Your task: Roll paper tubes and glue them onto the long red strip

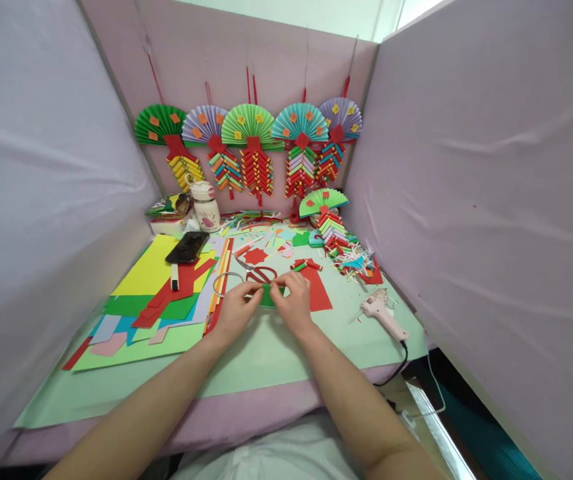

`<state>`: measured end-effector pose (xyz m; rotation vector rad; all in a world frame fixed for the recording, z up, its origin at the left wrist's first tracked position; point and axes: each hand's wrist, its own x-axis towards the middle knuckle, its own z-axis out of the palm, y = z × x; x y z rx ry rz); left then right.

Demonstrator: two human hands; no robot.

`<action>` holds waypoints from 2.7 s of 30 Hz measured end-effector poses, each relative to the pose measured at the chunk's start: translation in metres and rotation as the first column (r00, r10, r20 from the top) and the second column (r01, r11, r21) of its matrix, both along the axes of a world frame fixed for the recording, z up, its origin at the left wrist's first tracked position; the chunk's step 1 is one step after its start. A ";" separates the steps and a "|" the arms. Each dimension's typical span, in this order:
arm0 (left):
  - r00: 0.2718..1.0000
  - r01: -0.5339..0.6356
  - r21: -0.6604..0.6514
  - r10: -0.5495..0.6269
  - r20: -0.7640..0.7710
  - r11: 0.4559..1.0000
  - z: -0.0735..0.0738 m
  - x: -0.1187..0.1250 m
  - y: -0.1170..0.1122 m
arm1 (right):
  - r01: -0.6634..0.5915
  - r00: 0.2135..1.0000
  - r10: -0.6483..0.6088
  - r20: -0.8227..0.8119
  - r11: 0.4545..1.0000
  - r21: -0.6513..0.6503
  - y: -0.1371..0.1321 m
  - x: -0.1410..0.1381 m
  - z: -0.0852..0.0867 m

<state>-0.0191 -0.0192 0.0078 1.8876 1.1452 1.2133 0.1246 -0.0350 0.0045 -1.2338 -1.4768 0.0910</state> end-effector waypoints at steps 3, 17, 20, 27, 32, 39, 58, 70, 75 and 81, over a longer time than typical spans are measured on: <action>0.989 -0.038 -0.204 0.065 0.131 0.978 -0.003 -0.002 0.008 | 0.053 0.983 -0.056 -0.178 0.998 -0.019 0.004 0.017 0.005; 0.872 0.155 -0.553 0.150 0.467 0.819 -0.007 -0.005 0.014 | 0.820 0.544 -0.666 0.511 0.552 -0.154 0.045 0.195 0.047; 0.852 0.193 -0.581 0.158 0.499 0.791 -0.006 -0.005 0.014 | 0.831 0.534 -0.605 0.591 0.505 -0.234 0.050 0.205 0.044; 0.837 0.225 -0.602 0.164 0.522 0.766 -0.006 -0.004 0.012 | 0.752 0.610 -0.533 0.587 0.622 -0.217 0.060 0.177 0.045; 0.845 0.188 -0.627 0.200 0.495 0.756 -0.006 -0.003 0.012 | 0.648 0.672 -0.393 0.628 0.722 -0.243 0.077 0.139 0.057; 0.844 0.196 -0.623 0.194 0.501 0.757 -0.004 -0.002 0.010 | 0.542 0.667 -0.200 0.718 0.791 -0.283 0.112 0.093 0.063; 0.808 0.265 -0.648 0.202 0.553 0.714 -0.007 -0.003 0.009 | 0.548 0.554 0.036 0.832 0.736 -0.397 0.188 0.080 0.051; 0.763 0.350 -0.723 0.266 0.588 0.596 0.002 -0.004 0.007 | 0.366 0.552 0.227 0.802 0.799 -0.477 0.237 0.068 0.031; 0.741 0.411 -0.724 0.259 0.619 0.554 -0.002 -0.005 0.008 | 0.163 0.522 0.358 0.774 0.849 -0.503 0.255 0.059 0.022; 0.735 0.437 -0.742 0.274 0.621 0.509 0.001 -0.006 0.009 | -0.016 0.470 0.461 0.753 0.857 -0.515 0.277 0.054 0.012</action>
